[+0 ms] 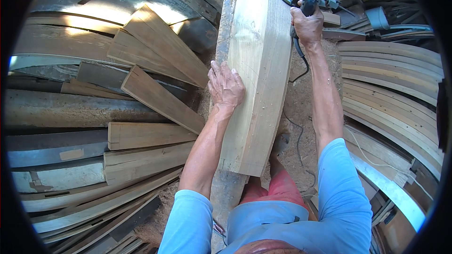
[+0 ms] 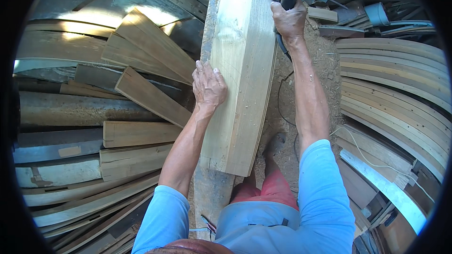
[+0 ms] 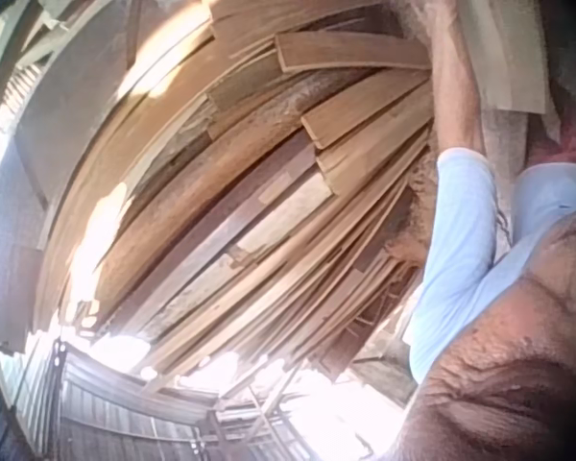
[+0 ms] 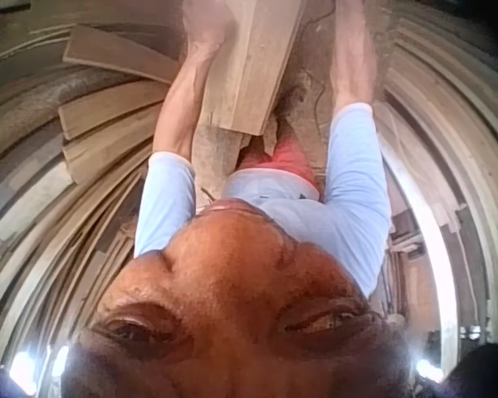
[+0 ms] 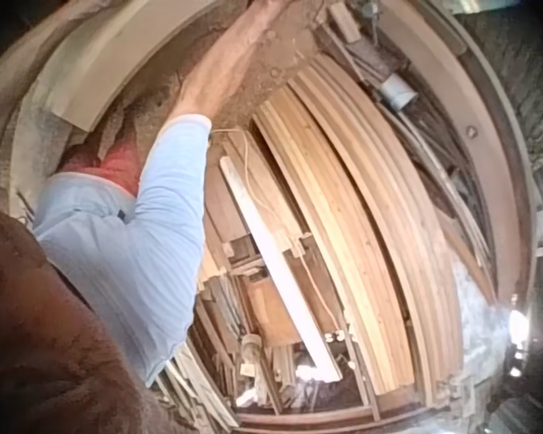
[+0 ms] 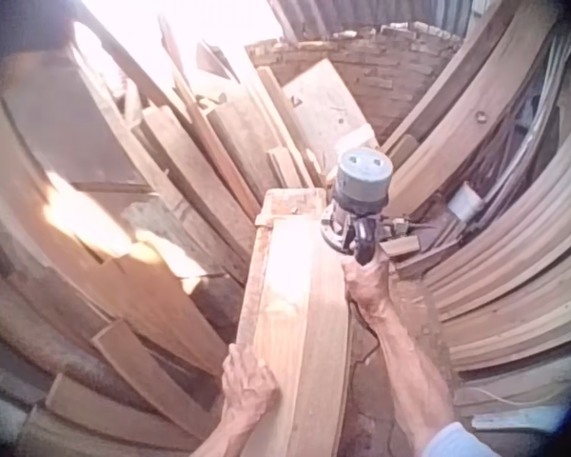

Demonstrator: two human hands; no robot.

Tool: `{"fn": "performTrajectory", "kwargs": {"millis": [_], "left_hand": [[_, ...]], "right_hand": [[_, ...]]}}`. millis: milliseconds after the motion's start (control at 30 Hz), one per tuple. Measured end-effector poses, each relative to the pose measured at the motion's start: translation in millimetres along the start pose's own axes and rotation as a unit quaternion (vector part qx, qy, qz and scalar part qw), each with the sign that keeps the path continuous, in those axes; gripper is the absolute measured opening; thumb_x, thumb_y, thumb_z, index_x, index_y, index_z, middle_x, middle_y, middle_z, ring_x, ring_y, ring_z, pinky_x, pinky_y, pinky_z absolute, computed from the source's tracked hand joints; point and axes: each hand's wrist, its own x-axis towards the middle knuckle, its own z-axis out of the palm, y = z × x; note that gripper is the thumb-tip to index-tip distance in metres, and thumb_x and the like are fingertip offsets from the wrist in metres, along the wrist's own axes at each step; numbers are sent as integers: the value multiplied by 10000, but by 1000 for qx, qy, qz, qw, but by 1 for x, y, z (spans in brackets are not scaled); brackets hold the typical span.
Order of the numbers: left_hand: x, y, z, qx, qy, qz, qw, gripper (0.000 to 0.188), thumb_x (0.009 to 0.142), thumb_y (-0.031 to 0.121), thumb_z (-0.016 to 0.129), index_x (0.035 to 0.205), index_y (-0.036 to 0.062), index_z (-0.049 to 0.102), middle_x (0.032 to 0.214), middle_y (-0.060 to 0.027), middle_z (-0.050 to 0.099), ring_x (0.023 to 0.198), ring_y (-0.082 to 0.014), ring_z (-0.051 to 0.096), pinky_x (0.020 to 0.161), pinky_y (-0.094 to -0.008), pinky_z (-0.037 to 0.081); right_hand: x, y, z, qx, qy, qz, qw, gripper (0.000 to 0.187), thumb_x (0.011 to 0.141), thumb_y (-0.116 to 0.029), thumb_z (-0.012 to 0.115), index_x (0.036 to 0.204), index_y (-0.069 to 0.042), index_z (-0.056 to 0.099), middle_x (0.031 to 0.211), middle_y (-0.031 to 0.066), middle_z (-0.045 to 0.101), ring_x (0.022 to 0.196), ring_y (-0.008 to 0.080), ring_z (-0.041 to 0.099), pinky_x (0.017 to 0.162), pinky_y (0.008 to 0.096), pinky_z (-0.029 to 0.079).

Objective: The person shapes the edges of wooden planks using a router and measures them with a square tool.

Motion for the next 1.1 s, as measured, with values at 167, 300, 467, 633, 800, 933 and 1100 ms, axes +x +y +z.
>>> {"fn": "performTrajectory", "kwargs": {"millis": [167,300,467,633,800,933,1100], "left_hand": [[1,1,-1,7,1,1,1000,569,1042,304,408,1454,-86,447,1532,-384,379,1388,-520,400,1164,-568,334],[3,3,-4,18,-12,-12,1000,561,1032,296,417,1453,-73,454,1532,-372,389,1383,-514,408,1167,-567,328],[1,0,-1,31,2,-8,999,562,1032,302,407,1449,-70,462,1540,-361,388,1407,-505,388,1185,-557,306],[1,-1,1,44,-7,-3,999,590,1041,317,373,1464,-90,445,1549,-361,376,1435,-503,359,1208,-542,277],[3,-4,3,31,-21,-20,999,602,1058,362,357,1505,-33,438,1605,-299,338,1490,-456,307,1208,-584,260],[3,-4,5,25,-7,-12,1000,599,1069,374,340,1516,-13,434,1602,-295,351,1497,-452,302,1217,-583,235],[-2,1,-2,73,12,-4,997,628,1049,406,402,1536,9,399,1629,-287,309,1523,-471,239,1229,-626,151]], "right_hand": [[30,14,5,5,17,-8,1000,194,867,-57,718,1039,-23,637,716,19,631,568,97,613,523,264,512],[50,2,-1,78,18,47,996,225,881,-48,710,1088,7,639,730,34,637,571,105,614,514,277,519],[66,-3,-29,246,72,130,958,228,902,-33,694,1109,-4,604,711,50,611,555,132,592,512,299,528],[26,-13,-95,277,91,198,936,209,928,-60,668,1116,-33,580,664,33,558,553,137,552,547,321,509],[-78,-11,-170,198,59,273,940,276,928,-76,652,1183,-9,575,642,42,543,551,148,558,522,316,494],[-189,-43,-207,190,83,337,919,312,925,-91,650,1208,10,563,685,36,556,562,130,554,529,305,497],[-319,-116,-230,191,83,399,893,320,924,-86,644,1220,6,569,713,28,562,585,112,547,548,293,500]]}}
